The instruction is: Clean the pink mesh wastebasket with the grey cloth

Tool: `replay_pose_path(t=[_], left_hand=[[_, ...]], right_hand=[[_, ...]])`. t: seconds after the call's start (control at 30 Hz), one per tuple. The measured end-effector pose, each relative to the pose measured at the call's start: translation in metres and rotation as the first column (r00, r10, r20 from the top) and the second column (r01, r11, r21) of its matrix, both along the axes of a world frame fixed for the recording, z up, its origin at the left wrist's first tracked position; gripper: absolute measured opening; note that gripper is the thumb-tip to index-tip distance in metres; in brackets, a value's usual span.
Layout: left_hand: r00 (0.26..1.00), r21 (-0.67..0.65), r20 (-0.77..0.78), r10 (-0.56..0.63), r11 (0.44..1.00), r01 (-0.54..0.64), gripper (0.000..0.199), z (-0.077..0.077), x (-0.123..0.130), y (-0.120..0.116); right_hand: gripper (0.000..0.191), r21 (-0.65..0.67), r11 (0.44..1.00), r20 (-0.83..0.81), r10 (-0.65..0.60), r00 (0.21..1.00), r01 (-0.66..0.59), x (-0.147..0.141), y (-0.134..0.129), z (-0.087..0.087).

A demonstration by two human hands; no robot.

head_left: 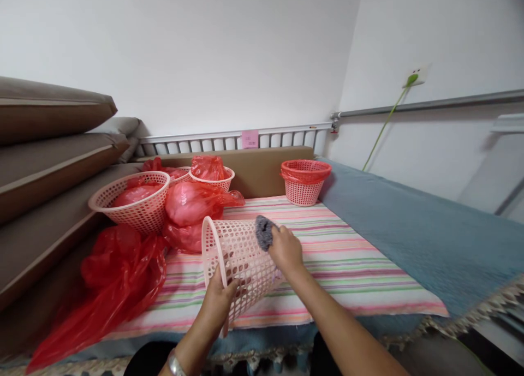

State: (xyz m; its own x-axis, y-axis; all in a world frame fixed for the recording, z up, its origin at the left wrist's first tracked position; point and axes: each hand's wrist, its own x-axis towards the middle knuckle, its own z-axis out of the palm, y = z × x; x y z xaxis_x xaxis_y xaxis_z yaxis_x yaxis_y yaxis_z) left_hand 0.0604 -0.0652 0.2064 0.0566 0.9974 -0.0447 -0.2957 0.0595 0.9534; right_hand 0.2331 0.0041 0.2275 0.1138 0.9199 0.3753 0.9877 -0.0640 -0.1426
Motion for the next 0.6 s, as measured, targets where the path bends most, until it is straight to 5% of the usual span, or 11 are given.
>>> replay_pose_path(t=[0.13,0.37,0.5,0.6], left_hand=[[0.998,-0.001,-0.030,-0.047,0.999,0.047,0.080,-0.001,0.000,0.002],[0.998,0.011,0.005,-0.064,0.998,0.064,0.094,-0.016,0.004,0.026],[0.999,0.015,0.038,-0.035,0.999,0.034,0.093,-0.027,0.015,0.047],[0.997,0.096,-0.069,-0.043,0.994,0.050,0.073,-0.036,0.019,0.061]], right_hand=[[0.033,-0.051,0.985,-0.043,-0.170,0.985,0.168,0.042,0.015,-0.013],[0.033,-0.093,0.973,-0.133,-0.224,0.965,0.213,0.066,0.024,-0.025],[0.037,-0.007,0.997,-0.165,-0.071,0.984,0.071,0.034,0.018,-0.021],[0.044,0.095,0.977,-0.217,0.205,0.954,-0.189,-0.009,0.002,-0.018]])
